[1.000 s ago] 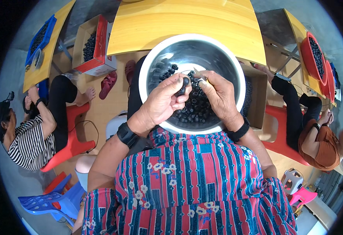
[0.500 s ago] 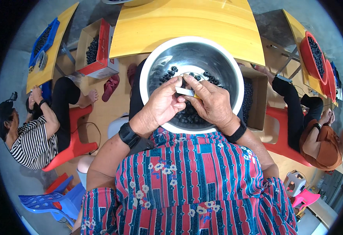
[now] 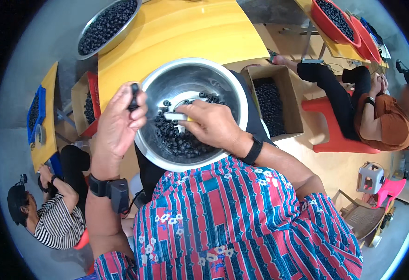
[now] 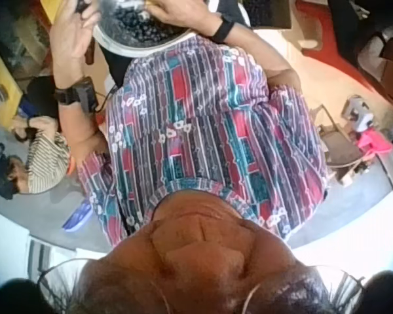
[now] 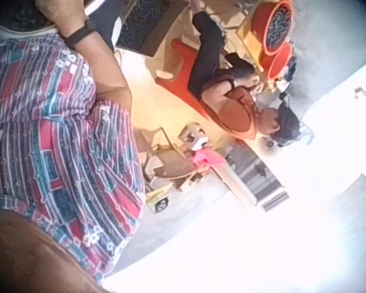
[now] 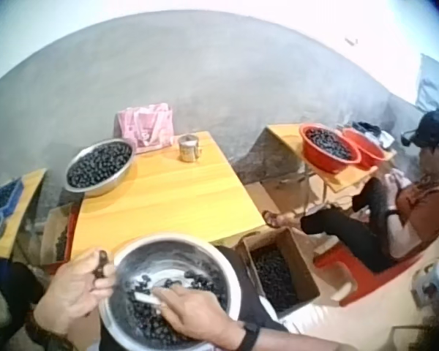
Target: The person is using a small tool to trim or process small black rubber or plastic components in a manufacturing workspace.
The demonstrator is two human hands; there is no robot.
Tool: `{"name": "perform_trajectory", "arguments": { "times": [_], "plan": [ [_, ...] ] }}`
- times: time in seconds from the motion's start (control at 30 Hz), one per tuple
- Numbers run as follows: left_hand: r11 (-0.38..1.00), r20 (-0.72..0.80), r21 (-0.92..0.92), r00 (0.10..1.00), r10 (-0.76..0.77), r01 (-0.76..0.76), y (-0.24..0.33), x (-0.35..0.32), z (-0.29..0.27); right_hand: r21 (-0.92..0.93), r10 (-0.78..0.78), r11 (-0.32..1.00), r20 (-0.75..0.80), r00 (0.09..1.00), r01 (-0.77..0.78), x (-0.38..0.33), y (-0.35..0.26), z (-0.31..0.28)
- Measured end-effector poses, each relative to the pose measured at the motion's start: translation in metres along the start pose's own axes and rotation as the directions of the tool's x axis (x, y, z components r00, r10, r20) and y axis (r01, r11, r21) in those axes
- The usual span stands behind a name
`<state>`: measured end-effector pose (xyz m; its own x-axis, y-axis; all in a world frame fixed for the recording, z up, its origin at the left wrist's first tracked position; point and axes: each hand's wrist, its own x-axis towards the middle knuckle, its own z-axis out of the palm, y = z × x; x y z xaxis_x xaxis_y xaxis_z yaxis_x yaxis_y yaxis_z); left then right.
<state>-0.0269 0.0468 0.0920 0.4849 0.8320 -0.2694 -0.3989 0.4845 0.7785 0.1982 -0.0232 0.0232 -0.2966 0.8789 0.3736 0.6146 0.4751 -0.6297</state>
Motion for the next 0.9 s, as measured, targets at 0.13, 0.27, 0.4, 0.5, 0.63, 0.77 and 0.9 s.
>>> {"name": "perform_trajectory", "arguments": {
  "times": [0.13,0.27,0.4,0.5,0.63,0.77,0.9],
  "plan": [
    [0.994,0.166,0.057,0.981,-0.101,0.093,-0.013,0.008,0.026,0.493,0.277,0.856,-0.183,0.943,-0.156,0.002,0.006,0.003],
    [0.980,0.272,-0.039,0.946,-0.177,0.194,-0.038,0.012,0.032,0.597,0.277,0.799,-0.252,0.927,-0.077,-0.003,0.000,-0.021],
    [0.967,0.262,-0.095,0.943,-0.203,0.235,-0.058,0.008,0.028,0.600,0.180,0.799,-0.187,0.966,-0.033,0.000,-0.002,-0.023],
    [0.945,0.233,-0.137,0.937,-0.260,0.296,-0.065,0.003,0.026,0.613,0.154,0.790,-0.184,0.971,-0.009,0.001,-0.003,-0.016],
    [0.924,0.200,-0.169,0.930,-0.309,0.343,-0.079,0.000,0.016,0.526,0.120,0.850,-0.158,0.980,-0.020,0.004,-0.004,-0.017],
    [0.905,0.191,-0.232,0.929,-0.317,0.357,-0.089,-0.007,0.010,0.437,0.132,0.897,-0.120,0.984,-0.067,0.003,-0.005,-0.011],
    [0.880,0.169,-0.339,0.941,-0.292,0.334,-0.098,-0.006,0.010,0.568,0.308,0.790,-0.043,0.950,-0.230,0.004,-0.009,-0.008]
  ]
}}
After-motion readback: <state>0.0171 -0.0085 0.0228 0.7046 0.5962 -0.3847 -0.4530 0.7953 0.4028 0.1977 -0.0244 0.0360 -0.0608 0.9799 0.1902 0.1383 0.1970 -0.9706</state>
